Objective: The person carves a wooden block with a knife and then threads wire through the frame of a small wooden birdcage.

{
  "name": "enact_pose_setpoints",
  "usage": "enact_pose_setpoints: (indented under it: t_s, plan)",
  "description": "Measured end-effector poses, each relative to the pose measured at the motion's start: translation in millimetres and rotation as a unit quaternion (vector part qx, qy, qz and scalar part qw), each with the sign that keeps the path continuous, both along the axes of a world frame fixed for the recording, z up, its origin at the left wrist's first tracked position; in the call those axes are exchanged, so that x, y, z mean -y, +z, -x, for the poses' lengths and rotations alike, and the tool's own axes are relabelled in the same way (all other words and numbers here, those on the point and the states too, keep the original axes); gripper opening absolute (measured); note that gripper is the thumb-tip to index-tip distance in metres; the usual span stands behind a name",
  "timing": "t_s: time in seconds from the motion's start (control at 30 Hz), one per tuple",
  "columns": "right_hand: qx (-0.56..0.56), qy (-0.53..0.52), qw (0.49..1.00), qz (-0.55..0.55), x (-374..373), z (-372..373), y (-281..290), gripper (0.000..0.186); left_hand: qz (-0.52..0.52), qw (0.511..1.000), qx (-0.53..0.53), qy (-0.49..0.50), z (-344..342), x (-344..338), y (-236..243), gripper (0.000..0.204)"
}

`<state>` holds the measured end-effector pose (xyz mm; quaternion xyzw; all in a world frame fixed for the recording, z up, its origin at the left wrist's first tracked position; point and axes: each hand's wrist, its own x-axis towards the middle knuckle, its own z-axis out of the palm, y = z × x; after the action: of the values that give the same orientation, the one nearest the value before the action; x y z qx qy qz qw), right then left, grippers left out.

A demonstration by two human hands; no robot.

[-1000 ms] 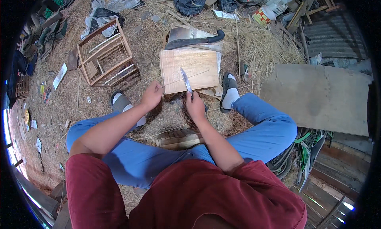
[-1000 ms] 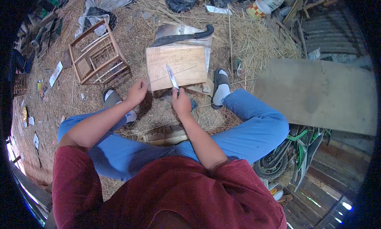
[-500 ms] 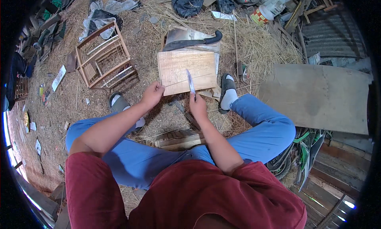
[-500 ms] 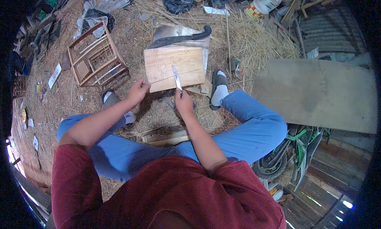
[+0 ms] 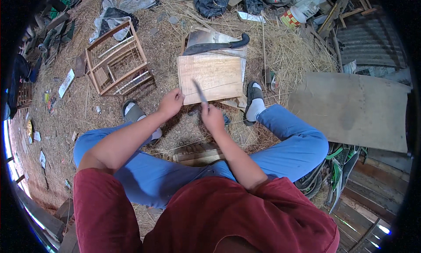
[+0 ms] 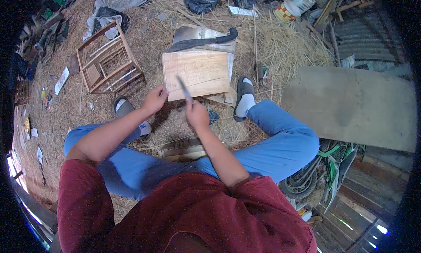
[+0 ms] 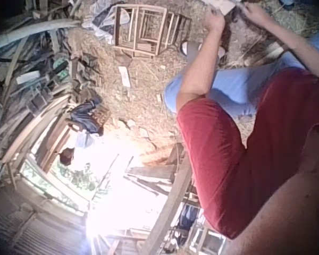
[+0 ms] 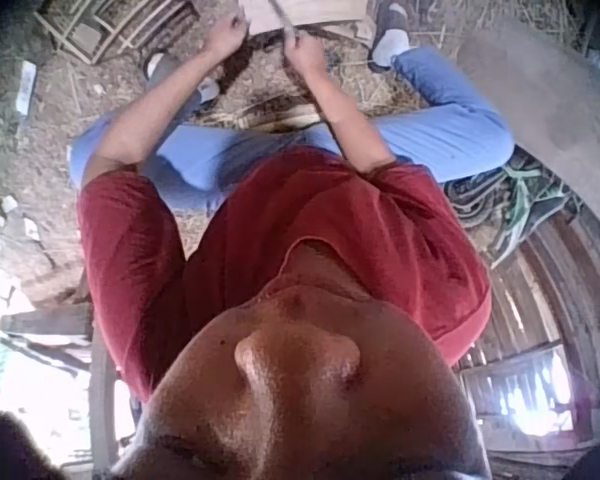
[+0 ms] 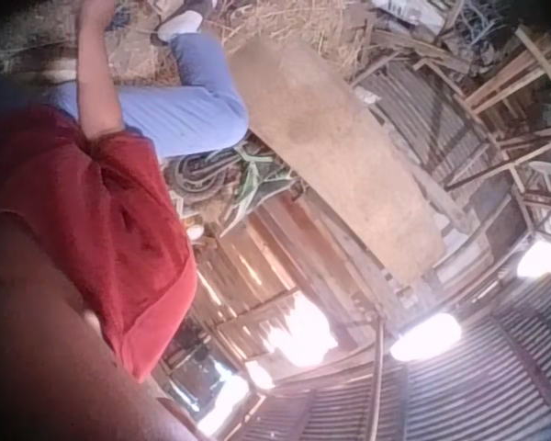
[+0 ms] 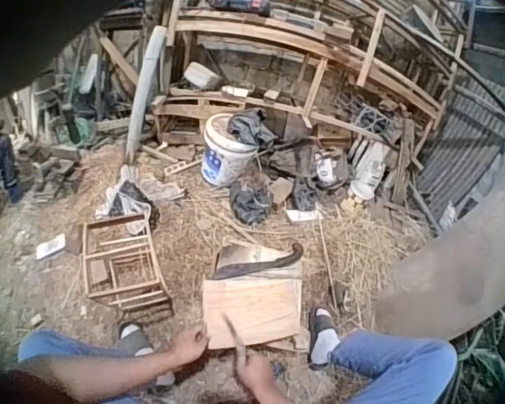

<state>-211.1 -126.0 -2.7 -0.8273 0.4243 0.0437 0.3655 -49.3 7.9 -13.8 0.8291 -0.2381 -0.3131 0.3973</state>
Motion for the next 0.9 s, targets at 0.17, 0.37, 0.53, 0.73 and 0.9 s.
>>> enact_pose_setpoints:
  t_s: [0.17,0.37,0.53,0.73,0.9]
  plan:
    - [0.039,0.01,0.999,0.022,-5.6,3.0,-7.9,0.055,-0.004,1.0,-0.014,-0.006,-0.7,2.2,0.5,0.025]
    - [-0.015,0.006,1.0,0.022,19.0,0.9,-5.9,0.06,0.008,0.999,0.032,-0.03,-1.0,2.4,4.2,0.025]
    - [-0.007,0.09,0.996,0.023,-5.8,-0.1,1.8,0.057,-0.011,0.999,0.047,-0.02,3.8,1.6,8.9,0.024]
    - [-0.001,0.083,0.996,0.017,-3.1,-4.3,6.0,0.057,-0.011,0.998,0.061,-0.017,3.6,1.6,9.3,0.023]
    - [-0.015,0.123,0.992,0.032,-5.7,-3.2,-1.4,0.057,0.001,0.999,0.039,-0.005,3.0,2.3,3.9,0.021]
